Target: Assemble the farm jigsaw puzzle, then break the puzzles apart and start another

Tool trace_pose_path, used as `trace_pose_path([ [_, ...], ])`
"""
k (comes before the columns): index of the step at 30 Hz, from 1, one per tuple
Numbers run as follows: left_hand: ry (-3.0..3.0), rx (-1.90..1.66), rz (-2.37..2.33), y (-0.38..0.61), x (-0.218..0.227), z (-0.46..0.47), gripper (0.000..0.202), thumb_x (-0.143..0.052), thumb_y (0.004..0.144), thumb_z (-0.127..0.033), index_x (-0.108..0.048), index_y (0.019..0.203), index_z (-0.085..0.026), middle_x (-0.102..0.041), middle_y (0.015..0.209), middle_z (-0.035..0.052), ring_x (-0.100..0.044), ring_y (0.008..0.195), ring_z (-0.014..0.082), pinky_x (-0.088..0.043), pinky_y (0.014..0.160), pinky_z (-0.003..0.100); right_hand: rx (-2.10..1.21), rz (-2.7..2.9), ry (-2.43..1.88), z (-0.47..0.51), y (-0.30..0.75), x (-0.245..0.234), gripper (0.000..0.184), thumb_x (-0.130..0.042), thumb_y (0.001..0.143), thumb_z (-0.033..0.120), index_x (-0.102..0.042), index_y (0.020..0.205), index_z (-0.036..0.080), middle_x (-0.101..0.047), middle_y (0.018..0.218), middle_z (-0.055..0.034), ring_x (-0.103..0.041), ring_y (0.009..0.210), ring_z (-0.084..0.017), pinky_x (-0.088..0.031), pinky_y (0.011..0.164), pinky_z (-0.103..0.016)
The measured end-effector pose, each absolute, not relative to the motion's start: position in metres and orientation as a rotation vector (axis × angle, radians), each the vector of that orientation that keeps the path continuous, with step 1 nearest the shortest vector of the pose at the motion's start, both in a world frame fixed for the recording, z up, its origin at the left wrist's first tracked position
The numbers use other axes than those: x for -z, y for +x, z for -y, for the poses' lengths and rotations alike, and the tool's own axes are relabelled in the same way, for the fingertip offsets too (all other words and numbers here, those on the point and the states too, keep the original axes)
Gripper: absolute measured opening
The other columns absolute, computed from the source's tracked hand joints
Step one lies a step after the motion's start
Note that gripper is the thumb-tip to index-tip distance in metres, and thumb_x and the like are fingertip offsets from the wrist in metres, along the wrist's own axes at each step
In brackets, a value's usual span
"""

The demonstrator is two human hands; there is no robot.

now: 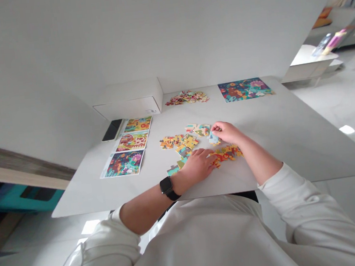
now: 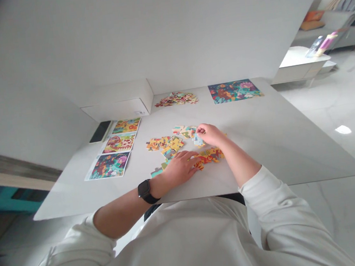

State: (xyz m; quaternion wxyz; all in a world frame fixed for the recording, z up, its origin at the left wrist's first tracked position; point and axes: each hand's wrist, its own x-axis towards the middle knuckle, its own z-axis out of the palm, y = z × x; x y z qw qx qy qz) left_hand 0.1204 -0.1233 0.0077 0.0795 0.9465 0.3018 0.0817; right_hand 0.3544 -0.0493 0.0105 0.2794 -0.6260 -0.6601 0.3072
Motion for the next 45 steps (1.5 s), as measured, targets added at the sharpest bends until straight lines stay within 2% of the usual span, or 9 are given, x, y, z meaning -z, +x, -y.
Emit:
trace_pose_path([
  [7, 2.884, -0.189, -0.966, 0.134, -0.014, 0.121, 0.032, -0.050, 0.109, -0.029, -0.071, 0.133, -0.026, -0.068, 0.139, 0.0102, -0.063, 0.124, 0.0289, -0.049, 0.110, 0.049, -0.197, 1.951, -1.647, 0.047, 0.360, -0.012, 0.022, -0.063, 0.093, 0.015, -0.076, 0.111, 0.019, -0.070, 0.117, -0.0142, -0.066, 0.112, -0.028, -0.050, 0.109, -0.040],
  [10, 2.867, -0.261, -1.054, 0.121, -0.027, 0.112, 0.032, -0.053, 0.107, -0.029, -0.069, 0.135, -0.023, -0.068, 0.142, 0.0114, -0.062, 0.127, 0.0301, -0.048, 0.113, 0.049, -0.212, 2.005, -1.552, 0.050, 0.360, -0.016, 0.021, -0.060, 0.097, 0.018, -0.077, 0.110, 0.020, -0.072, 0.114, -0.0123, -0.066, 0.112, -0.028, -0.051, 0.108, -0.040],
  [16, 2.644, -0.286, -1.342, 0.023, -0.041, 0.106, 0.043, -0.065, 0.101, -0.047, -0.065, 0.136, -0.023, -0.069, 0.136, 0.0127, -0.065, 0.127, 0.0323, -0.052, 0.111, 0.048, -0.403, 2.266, -1.294, 0.072, 0.332, -0.023, 0.020, -0.064, 0.101, 0.026, -0.078, 0.116, 0.025, -0.076, 0.122, -0.0085, -0.069, 0.117, -0.026, -0.052, 0.107, -0.040],
  [20, 2.585, -0.081, -1.402, -0.018, -0.035, 0.130, 0.057, -0.078, 0.090, -0.055, -0.064, 0.135, -0.023, -0.067, 0.134, 0.0141, -0.066, 0.123, 0.0342, -0.054, 0.105, 0.047, -0.446, 2.567, -1.297, 0.095, 0.300, -0.022, 0.043, -0.084, 0.089, 0.041, -0.077, 0.128, 0.024, -0.072, 0.131, -0.0123, -0.068, 0.119, -0.031, -0.054, 0.104, -0.041],
  [23, 2.583, -0.068, -1.377, -0.022, -0.033, 0.143, 0.051, -0.079, 0.088, -0.052, -0.065, 0.129, -0.024, -0.066, 0.136, 0.0130, -0.065, 0.122, 0.0326, -0.053, 0.104, 0.046, -0.406, 2.673, -1.353, 0.107, 0.287, -0.021, 0.054, -0.091, 0.082, 0.043, -0.076, 0.130, 0.023, -0.069, 0.134, -0.0136, -0.068, 0.119, -0.032, -0.054, 0.104, -0.042],
  [31, 2.622, -0.177, -1.524, -0.025, -0.037, 0.126, 0.043, -0.070, 0.091, -0.037, -0.064, 0.130, -0.020, -0.070, 0.125, 0.0132, -0.068, 0.115, 0.0326, -0.055, 0.100, 0.047, -0.302, 2.586, -1.559, 0.107, 0.300, -0.019, 0.040, -0.080, 0.089, 0.035, -0.073, 0.125, 0.020, -0.069, 0.133, -0.0153, -0.068, 0.121, -0.033, -0.052, 0.107, -0.044],
  [36, 2.584, -0.403, -1.497, -0.004, -0.032, 0.111, 0.055, -0.067, 0.096, -0.045, -0.059, 0.144, -0.020, -0.069, 0.137, 0.0149, -0.065, 0.126, 0.0336, -0.052, 0.111, 0.050, -0.333, 2.550, -1.472, 0.103, 0.300, -0.017, 0.053, -0.082, 0.083, 0.024, -0.064, 0.132, 0.021, -0.072, 0.134, -0.0138, -0.067, 0.125, -0.032, -0.051, 0.107, -0.042],
  [41, 2.656, -0.288, -1.336, 0.020, -0.018, 0.105, 0.081, -0.077, 0.091, -0.052, -0.047, 0.161, -0.023, -0.048, 0.166, 0.0173, -0.044, 0.154, 0.0371, -0.040, 0.125, 0.055, -0.202, 2.444, -1.562, 0.098, 0.306, -0.009, 0.050, -0.075, 0.089, 0.024, -0.063, 0.138, 0.021, -0.067, 0.140, -0.0170, -0.065, 0.128, -0.035, -0.050, 0.110, -0.047],
  [45, 2.722, -0.214, -1.322, 0.022, -0.013, 0.097, 0.066, -0.071, 0.096, -0.051, -0.056, 0.155, -0.025, -0.042, 0.171, 0.0169, -0.036, 0.159, 0.0389, -0.030, 0.130, 0.061, -0.148, 2.317, -1.590, 0.087, 0.332, -0.004, 0.043, -0.072, 0.093, 0.029, -0.069, 0.136, 0.023, -0.068, 0.135, -0.0154, -0.064, 0.127, -0.035, -0.050, 0.114, -0.050],
])
